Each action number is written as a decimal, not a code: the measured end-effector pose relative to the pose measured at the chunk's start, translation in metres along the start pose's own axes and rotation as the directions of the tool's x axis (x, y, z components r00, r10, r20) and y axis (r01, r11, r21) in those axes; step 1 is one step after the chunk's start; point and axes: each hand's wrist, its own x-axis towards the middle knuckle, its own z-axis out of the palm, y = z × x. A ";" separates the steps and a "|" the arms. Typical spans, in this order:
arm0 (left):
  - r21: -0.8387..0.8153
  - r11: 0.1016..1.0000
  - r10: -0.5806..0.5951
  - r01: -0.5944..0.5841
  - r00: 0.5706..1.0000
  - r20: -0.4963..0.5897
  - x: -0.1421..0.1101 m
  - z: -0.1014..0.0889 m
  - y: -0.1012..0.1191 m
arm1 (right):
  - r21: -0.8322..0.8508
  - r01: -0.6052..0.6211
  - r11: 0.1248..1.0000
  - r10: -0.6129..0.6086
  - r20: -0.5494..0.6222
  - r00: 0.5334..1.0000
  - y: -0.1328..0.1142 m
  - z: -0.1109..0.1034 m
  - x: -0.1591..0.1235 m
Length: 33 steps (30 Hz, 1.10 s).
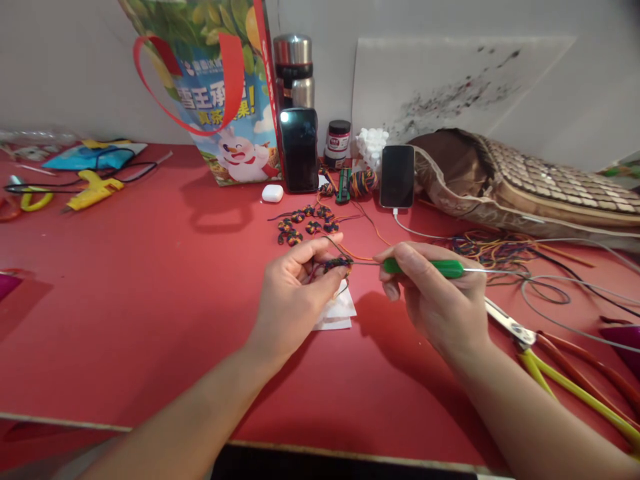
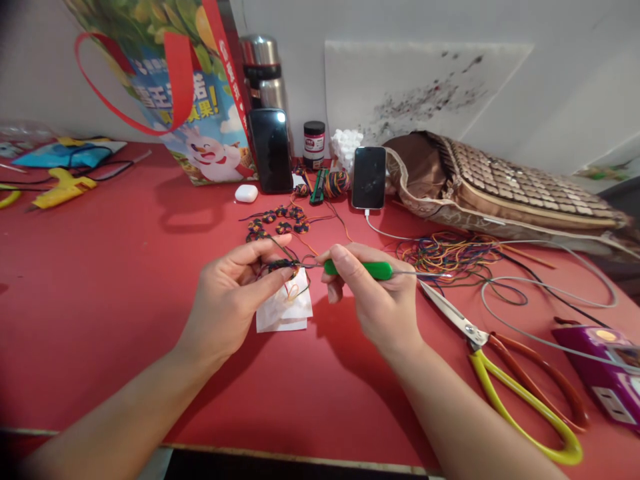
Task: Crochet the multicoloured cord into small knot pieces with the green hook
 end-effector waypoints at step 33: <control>-0.287 0.945 -0.141 0.158 0.987 0.081 0.008 0.000 -0.002 | -0.052 -0.001 0.999 -0.001 -0.036 0.999 -0.004 0.007 -0.004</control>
